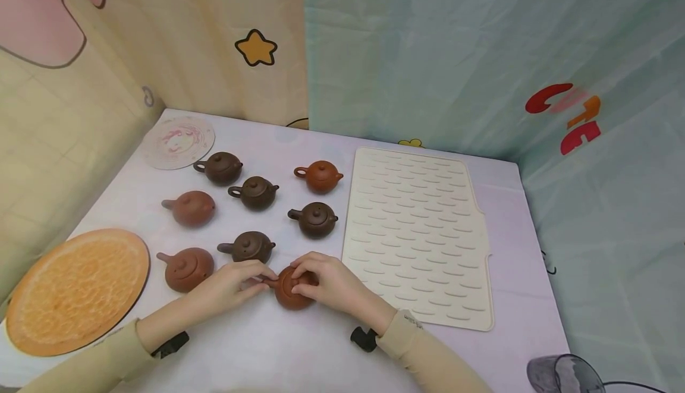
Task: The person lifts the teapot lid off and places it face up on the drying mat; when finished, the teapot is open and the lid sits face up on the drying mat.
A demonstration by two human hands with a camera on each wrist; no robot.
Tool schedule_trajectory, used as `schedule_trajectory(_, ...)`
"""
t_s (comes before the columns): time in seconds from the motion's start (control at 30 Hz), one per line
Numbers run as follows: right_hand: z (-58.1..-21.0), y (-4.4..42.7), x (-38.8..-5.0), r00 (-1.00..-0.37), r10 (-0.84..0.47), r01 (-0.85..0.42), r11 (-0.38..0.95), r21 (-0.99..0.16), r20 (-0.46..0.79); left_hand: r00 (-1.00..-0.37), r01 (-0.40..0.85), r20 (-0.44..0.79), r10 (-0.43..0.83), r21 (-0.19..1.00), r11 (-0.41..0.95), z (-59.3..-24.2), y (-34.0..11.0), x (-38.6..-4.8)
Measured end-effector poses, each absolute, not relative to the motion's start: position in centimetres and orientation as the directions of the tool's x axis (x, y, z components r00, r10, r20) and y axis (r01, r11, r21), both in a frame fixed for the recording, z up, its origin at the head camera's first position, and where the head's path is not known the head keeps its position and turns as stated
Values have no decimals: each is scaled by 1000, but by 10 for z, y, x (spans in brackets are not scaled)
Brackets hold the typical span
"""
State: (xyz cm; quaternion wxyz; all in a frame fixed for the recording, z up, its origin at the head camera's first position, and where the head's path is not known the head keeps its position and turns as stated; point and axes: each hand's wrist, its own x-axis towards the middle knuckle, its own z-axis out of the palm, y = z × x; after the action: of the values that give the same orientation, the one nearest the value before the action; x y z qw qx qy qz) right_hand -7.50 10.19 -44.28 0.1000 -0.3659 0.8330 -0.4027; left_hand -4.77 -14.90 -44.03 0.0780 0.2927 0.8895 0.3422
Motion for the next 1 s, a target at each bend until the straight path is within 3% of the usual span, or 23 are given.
schedule_trajectory(0.37, -445, 103, -77, -736, -659, -507, 386, -771, 154, -817, 473, 64, 574, 645, 601, -442, -147, -49)
schedule_trajectory(0.47, -443, 107, -79, -785, -612, -361, 330, -872, 93, -815, 479, 72, 574, 642, 599, -443, -147, -50)
schedule_trajectory(0.6, -437, 119, -92, -879, -473, -49, 209, -977, -57, -813, 488, 82, 576, 634, 599, -443, -146, -49)
schedule_trajectory(0.7, -431, 132, -111, -925, -336, 162, 75, -984, -178, -812, 496, 87, 577, 625, 603, -443, -146, -48)
schedule_trajectory(0.8, -426, 148, -136, -929, -240, 321, -147, -936, -281, -813, 500, 95, 575, 620, 605, -443, -146, -46)
schedule_trajectory(0.9, -423, 164, -160, -903, -212, 428, -392, -814, -373, -814, 502, 100, 572, 618, 606, -443, -146, -46)
schedule_trajectory(1.0, -424, 176, -182, -879, -198, 465, -554, -690, -434, -815, 499, 99, 570, 619, 606, -443, -146, -47)
